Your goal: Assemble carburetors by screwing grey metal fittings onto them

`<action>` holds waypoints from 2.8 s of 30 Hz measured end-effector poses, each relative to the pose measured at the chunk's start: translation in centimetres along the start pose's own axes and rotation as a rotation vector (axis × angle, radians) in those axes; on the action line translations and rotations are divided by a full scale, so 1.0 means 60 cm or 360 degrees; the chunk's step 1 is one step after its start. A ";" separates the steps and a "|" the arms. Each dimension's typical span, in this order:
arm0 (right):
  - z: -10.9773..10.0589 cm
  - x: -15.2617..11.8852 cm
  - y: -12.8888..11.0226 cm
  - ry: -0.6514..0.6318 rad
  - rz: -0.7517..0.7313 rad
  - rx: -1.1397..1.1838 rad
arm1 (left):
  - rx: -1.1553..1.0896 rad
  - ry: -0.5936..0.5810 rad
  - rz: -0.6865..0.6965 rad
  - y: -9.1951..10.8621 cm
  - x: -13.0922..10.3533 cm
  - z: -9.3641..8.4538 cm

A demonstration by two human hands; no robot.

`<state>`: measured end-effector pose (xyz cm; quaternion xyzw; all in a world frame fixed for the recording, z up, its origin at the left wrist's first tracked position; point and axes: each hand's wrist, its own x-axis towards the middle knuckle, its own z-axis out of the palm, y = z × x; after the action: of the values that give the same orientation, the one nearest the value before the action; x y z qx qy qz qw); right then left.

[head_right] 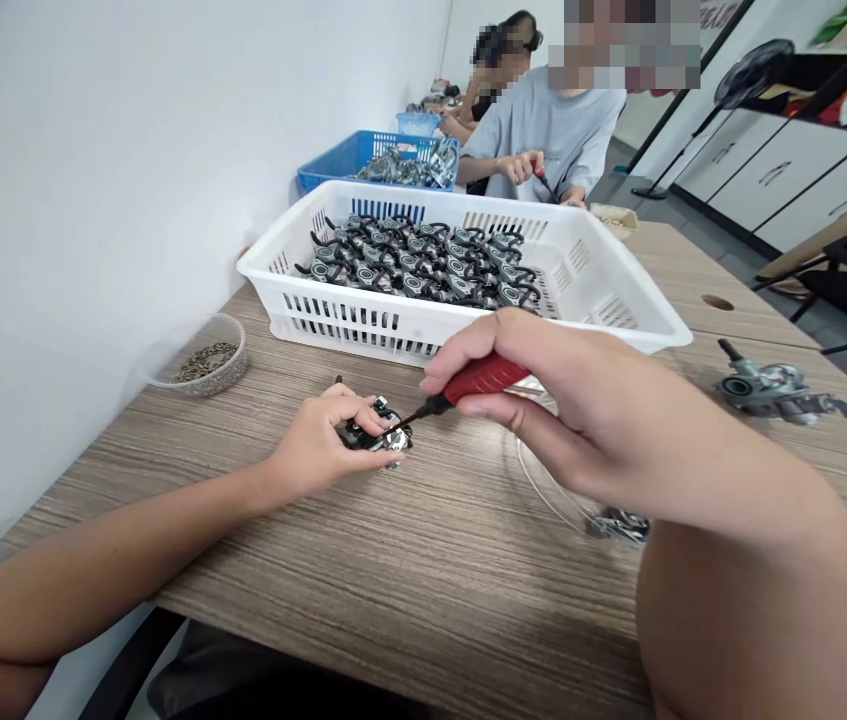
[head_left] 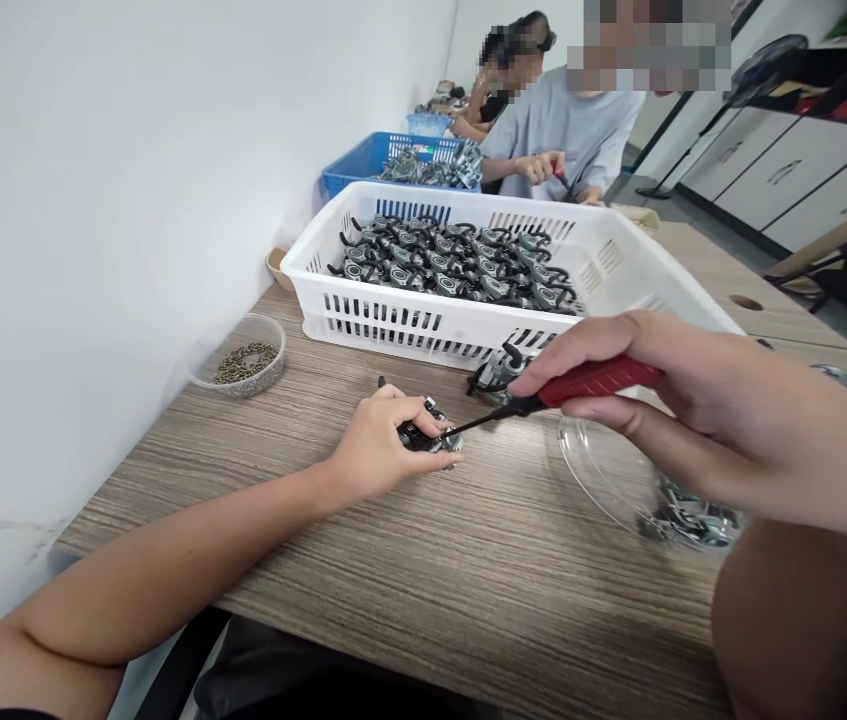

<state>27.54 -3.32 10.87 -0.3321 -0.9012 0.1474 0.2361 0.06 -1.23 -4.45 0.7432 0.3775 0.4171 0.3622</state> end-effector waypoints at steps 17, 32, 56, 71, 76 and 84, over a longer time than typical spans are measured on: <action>0.015 0.019 0.006 0.0126 -0.0060 0.0026 | 0.0116 -0.0028 -0.0057 0.017 0.002 -0.007; 0.033 0.027 0.014 0.0541 -0.0009 -0.0576 | 0.0111 -0.0036 -0.0085 0.022 0.001 -0.008; 0.010 0.012 0.004 0.0259 -0.0072 -0.0488 | 0.0087 0.0007 -0.0064 0.008 0.001 -0.004; 0.001 0.014 0.039 0.0011 0.0093 0.0137 | 0.0155 -0.0028 -0.0079 0.012 0.005 -0.007; 0.012 0.018 0.019 0.0176 0.0059 0.0042 | 0.0133 -0.0024 -0.0083 0.011 0.003 -0.006; 0.026 0.024 0.010 0.0394 0.0223 -0.0535 | 0.0028 0.0041 0.0006 -0.005 -0.001 0.004</action>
<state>26.07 -2.09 9.76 -0.4443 -0.8520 -0.0307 0.2753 0.17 -1.17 -4.83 0.7417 0.3845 0.4239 0.3499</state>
